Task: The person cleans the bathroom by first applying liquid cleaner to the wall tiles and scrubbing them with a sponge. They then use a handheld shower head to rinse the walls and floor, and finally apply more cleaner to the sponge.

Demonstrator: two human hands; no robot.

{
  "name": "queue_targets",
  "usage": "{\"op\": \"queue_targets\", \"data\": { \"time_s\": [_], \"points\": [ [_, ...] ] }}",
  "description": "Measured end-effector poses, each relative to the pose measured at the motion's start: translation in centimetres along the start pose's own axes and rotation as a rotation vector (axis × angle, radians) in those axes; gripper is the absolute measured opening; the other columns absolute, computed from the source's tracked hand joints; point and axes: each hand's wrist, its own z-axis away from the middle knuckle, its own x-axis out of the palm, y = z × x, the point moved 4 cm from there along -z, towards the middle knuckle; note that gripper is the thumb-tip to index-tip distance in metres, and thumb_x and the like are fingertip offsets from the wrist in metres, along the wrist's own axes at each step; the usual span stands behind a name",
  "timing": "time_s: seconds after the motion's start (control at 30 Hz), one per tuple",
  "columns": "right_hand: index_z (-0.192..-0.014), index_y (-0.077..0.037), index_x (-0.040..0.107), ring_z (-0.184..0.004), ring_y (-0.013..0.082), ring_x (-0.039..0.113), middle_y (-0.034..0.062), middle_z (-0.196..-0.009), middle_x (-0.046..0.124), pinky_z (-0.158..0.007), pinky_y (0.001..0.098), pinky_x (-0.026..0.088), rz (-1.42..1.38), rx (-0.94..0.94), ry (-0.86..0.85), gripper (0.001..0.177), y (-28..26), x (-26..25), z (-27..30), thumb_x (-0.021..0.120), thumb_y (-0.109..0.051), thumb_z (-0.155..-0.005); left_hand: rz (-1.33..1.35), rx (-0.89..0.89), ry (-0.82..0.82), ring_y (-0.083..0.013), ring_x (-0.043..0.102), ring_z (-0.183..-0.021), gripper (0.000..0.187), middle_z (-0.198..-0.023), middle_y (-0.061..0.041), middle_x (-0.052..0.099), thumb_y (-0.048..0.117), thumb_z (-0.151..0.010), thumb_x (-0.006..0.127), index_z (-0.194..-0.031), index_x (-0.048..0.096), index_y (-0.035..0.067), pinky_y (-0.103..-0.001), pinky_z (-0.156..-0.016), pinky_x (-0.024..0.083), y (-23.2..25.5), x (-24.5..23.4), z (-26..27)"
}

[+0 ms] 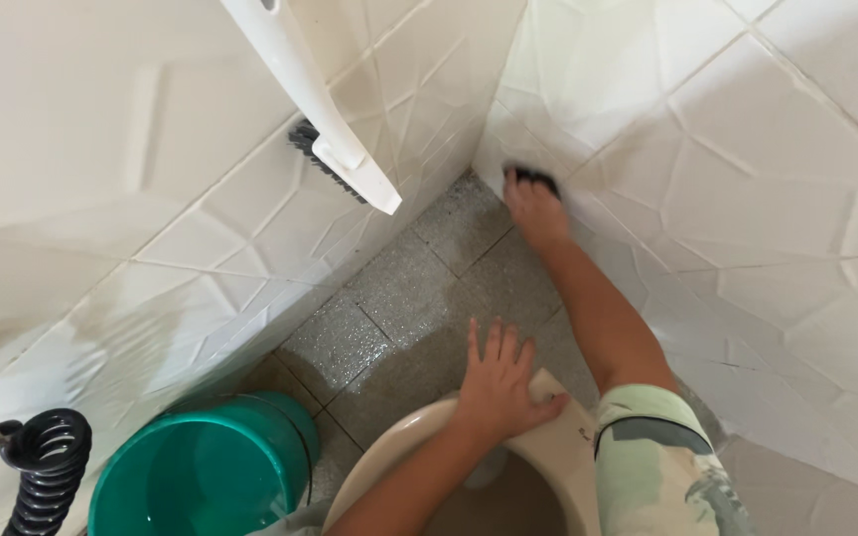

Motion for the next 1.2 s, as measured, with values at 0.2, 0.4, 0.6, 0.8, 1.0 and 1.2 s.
{"op": "queue_targets", "data": {
  "time_s": [0.2, 0.4, 0.6, 0.8, 1.0, 1.2],
  "points": [
    [-0.101, -0.013, 0.059, -0.097, 0.0148, 0.046, 0.0006, -0.111, 0.051, -0.082, 0.0258, 0.033, -0.176, -0.121, -0.127, 0.024, -2.6, 6.2, -0.1, 0.048, -0.016, -0.079, -0.02, -0.017, -0.016, -0.0379, 0.025, -0.122, 0.078, -0.121, -0.025, 0.038, 0.058, -0.065, 0.05, -0.113, 0.045, -0.002, -0.058, -0.099, 0.001, 0.2, 0.5, 1.0],
    [-0.1, -0.016, 0.056, -0.094, 0.0108, 0.046, -0.0014, -0.118, 0.049, -0.08, 0.0252, 0.034, -0.072, -0.128, -0.069, 0.026, -1.4, 3.3, 4.3, 0.047, -0.02, -0.076, 0.0, -0.008, 0.007, -0.0397, 0.023, -0.122, 0.08, -0.122, -0.026, 0.037, 0.06, -0.064, 0.05, -0.113, 0.045, -0.003, -0.058, -0.098, 0.0, 0.2, 0.3, 0.6],
    [-0.103, -0.02, 0.057, -0.081, 0.0115, 0.044, -0.0034, -0.119, 0.049, -0.069, 0.028, 0.034, -0.14, 0.047, -0.047, 0.037, 3.6, -3.9, 12.9, 0.048, -0.018, -0.067, -0.035, -0.003, 0.059, -0.038, 0.024, -0.123, 0.077, -0.124, -0.024, 0.037, 0.061, -0.066, 0.047, -0.116, 0.046, 0.002, -0.059, -0.1, 0.002, 0.3, 0.4, 0.8],
    [-0.096, -0.016, 0.062, -0.098, 0.0215, 0.054, 0.0039, -0.1, 0.06, -0.079, 0.0363, 0.04, -0.759, 0.935, -0.592, 0.024, 2.1, -5.2, 24.9, 0.052, -0.009, -0.076, -0.058, 0.011, 0.066, -0.0363, 0.025, -0.122, 0.078, -0.126, -0.021, 0.035, 0.062, -0.066, 0.046, -0.119, 0.043, 0.004, -0.059, -0.099, 0.001, 0.5, 0.5, 1.2],
    [-0.1, -0.004, 0.053, -0.085, 0.0122, 0.05, 0.0036, -0.092, 0.055, -0.076, 0.0237, 0.04, -1.831, 1.608, 0.327, 0.019, -0.2, -13.3, 28.8, 0.056, -0.005, -0.081, -0.05, 0.102, 0.224, -0.0345, 0.028, -0.121, 0.072, -0.126, -0.02, 0.036, 0.059, -0.07, 0.048, -0.12, 0.043, 0.007, -0.053, -0.102, 0.008, 0.7, 0.8, 1.9],
    [-0.11, -0.002, 0.046, -0.092, 0.0116, 0.048, 0.0039, -0.102, 0.052, -0.082, 0.0229, 0.039, -1.964, 1.389, 0.568, 0.028, -1.2, -24.9, 24.1, 0.054, -0.008, -0.084, 0.264, 0.1, 0.494, -0.0285, 0.038, -0.121, 0.045, -0.127, -0.013, 0.043, 0.037, -0.083, 0.055, -0.12, 0.047, 0.013, -0.04, -0.105, 0.026, 1.5, -2.5, 6.2]
  ]
}}
